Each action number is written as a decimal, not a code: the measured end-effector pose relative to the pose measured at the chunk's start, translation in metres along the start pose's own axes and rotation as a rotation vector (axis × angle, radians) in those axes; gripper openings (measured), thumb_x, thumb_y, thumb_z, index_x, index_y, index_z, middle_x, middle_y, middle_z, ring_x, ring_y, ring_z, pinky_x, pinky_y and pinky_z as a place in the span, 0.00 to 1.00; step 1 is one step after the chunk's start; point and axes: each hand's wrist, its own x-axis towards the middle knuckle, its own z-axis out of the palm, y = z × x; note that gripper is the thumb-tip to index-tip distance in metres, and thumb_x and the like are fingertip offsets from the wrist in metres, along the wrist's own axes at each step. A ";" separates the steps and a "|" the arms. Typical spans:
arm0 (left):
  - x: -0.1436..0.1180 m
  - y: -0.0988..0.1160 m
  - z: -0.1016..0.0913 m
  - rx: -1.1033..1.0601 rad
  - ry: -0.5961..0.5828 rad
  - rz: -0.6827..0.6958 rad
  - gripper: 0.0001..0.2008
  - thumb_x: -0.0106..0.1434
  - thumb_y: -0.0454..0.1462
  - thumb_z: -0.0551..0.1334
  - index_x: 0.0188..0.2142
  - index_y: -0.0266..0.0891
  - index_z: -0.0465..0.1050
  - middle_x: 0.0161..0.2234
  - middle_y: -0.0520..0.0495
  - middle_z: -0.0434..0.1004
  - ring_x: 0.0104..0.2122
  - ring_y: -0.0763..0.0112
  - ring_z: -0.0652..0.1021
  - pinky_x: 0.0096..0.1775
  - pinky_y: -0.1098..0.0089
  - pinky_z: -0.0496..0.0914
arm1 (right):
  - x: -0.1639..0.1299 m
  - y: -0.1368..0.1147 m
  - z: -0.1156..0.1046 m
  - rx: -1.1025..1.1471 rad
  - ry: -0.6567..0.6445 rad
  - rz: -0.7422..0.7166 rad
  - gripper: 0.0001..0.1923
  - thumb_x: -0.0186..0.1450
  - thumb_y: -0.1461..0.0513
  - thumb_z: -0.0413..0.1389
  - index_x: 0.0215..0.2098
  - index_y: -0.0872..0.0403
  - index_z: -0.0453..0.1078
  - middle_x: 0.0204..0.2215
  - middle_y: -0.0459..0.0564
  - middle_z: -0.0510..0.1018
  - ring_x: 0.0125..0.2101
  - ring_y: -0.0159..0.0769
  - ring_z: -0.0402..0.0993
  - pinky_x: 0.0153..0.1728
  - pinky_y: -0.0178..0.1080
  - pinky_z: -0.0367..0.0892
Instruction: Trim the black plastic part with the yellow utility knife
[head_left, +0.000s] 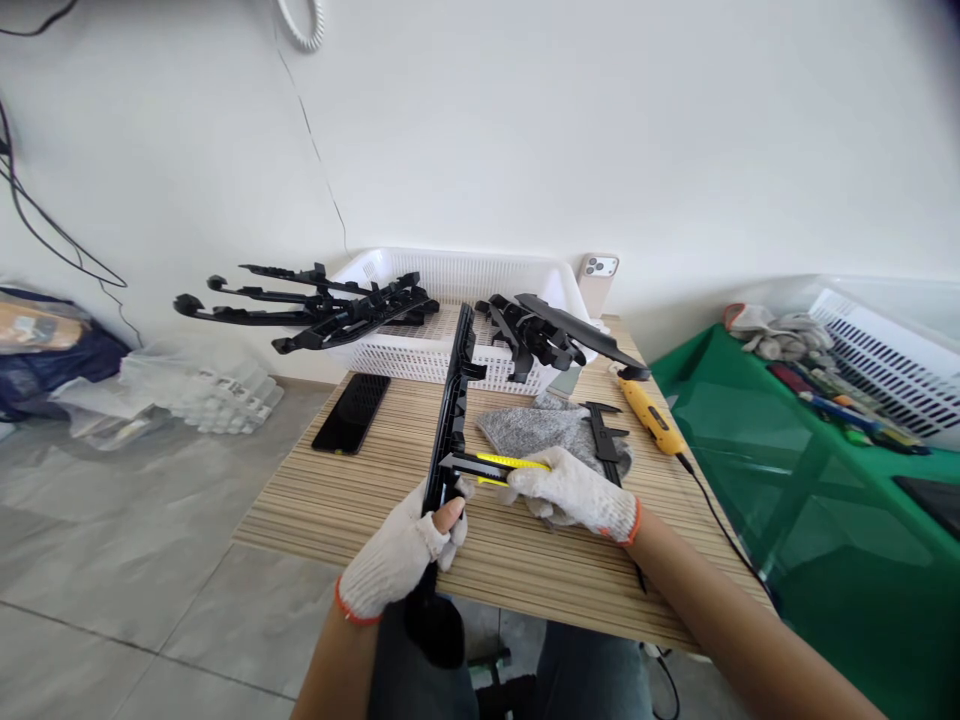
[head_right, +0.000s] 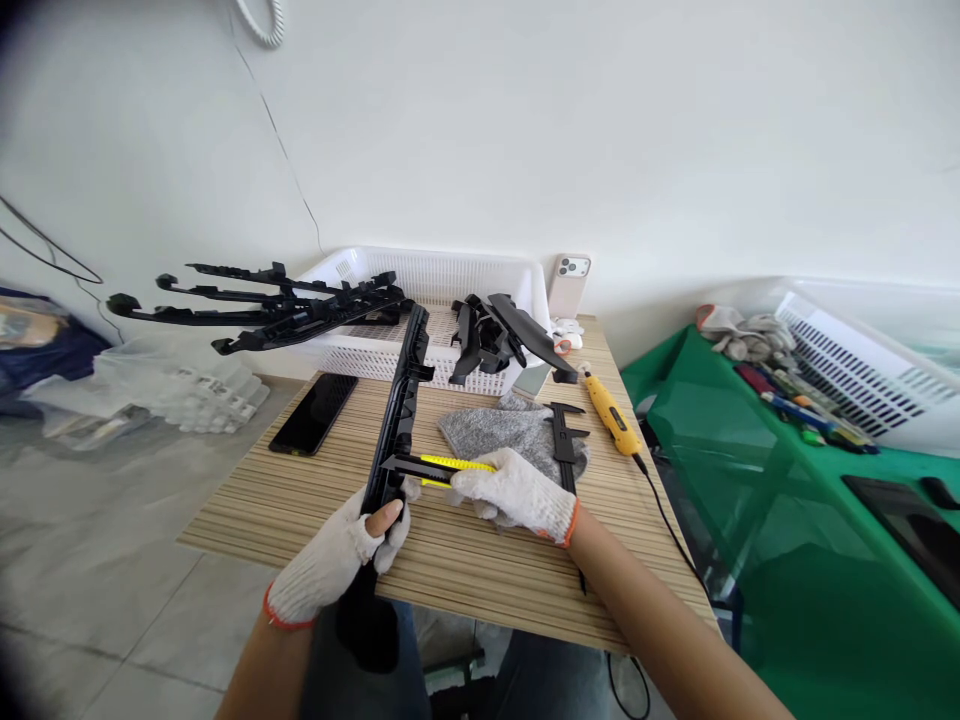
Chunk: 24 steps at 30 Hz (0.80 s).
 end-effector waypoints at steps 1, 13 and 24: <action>0.000 0.000 0.000 0.002 -0.004 0.002 0.28 0.57 0.61 0.63 0.40 0.40 0.64 0.20 0.59 0.63 0.17 0.79 0.60 0.22 0.71 0.53 | 0.000 0.000 0.000 0.000 -0.001 -0.002 0.32 0.52 0.38 0.60 0.33 0.59 0.73 0.13 0.37 0.59 0.13 0.20 0.47 0.13 0.29 0.42; 0.001 0.000 0.000 -0.013 -0.004 -0.017 0.29 0.56 0.62 0.63 0.39 0.40 0.64 0.18 0.60 0.63 0.16 0.79 0.59 0.22 0.72 0.53 | 0.002 0.005 0.002 -0.020 0.034 -0.019 0.27 0.55 0.42 0.60 0.33 0.58 0.73 0.13 0.37 0.59 0.13 0.20 0.47 0.13 0.28 0.43; -0.001 0.003 0.002 0.003 0.011 -0.041 0.30 0.55 0.63 0.63 0.37 0.40 0.64 0.18 0.59 0.63 0.16 0.79 0.59 0.21 0.72 0.53 | 0.002 0.006 -0.001 -0.065 -0.006 0.004 0.27 0.58 0.42 0.58 0.33 0.59 0.73 0.13 0.37 0.59 0.13 0.21 0.49 0.12 0.28 0.45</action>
